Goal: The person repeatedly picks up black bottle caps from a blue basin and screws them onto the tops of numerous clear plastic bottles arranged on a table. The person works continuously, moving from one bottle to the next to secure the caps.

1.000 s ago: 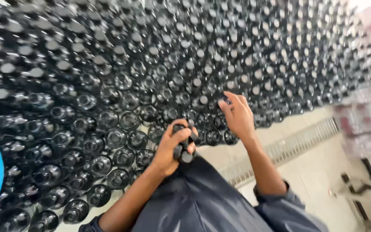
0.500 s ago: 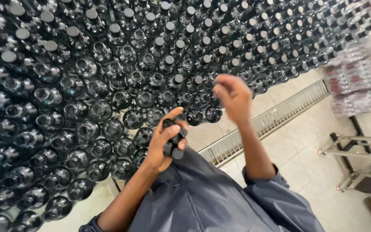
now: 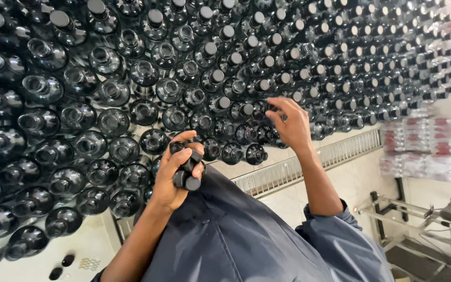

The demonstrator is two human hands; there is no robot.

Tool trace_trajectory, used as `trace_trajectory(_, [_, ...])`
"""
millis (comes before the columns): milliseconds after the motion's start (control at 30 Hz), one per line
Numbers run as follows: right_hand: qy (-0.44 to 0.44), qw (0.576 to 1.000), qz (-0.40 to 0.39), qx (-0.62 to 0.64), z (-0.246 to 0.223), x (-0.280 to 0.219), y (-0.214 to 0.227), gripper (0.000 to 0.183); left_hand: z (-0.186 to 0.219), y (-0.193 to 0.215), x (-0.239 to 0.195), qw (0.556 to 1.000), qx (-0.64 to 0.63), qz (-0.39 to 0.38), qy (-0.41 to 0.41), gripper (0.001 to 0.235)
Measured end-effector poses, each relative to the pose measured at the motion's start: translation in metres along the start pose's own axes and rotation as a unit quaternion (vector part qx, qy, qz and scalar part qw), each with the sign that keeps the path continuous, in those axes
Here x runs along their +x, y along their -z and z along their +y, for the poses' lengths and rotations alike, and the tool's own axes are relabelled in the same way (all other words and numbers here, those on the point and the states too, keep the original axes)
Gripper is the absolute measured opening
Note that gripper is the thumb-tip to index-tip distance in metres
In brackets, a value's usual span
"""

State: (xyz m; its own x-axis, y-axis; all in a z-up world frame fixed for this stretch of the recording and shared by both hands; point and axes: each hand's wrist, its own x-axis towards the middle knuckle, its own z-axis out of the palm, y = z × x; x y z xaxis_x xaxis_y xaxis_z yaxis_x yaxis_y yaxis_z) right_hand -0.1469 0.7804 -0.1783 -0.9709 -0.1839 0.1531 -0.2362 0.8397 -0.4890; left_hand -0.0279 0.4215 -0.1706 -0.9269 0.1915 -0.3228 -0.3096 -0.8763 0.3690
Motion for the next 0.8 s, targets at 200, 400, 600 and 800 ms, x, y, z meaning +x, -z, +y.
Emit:
trace_trajectory(200, [-0.003,0.996,-0.076,0.039,-0.039,0.016,0.023,0.034,-0.003,-0.006,0.004,0.999,-0.013,-0.014,-0.041,0.045])
trace_trajectory(400, [-0.109,0.968,-0.182,0.132,-0.024,0.047,0.039,0.032,0.001,0.001,0.006,0.998,-0.003,-0.024,-0.051,0.043])
trace_trajectory(600, [-0.164,0.930,-0.311,0.111,-0.053,0.062,0.067,0.038,-0.004,0.002,0.006,0.996,-0.019,0.003,-0.082,0.042])
trace_trajectory(800, [-0.159,0.929,-0.312,0.119,-0.036,0.068,0.063,0.032,-0.008,0.010,0.010,0.994,-0.028,0.016,-0.107,0.039])
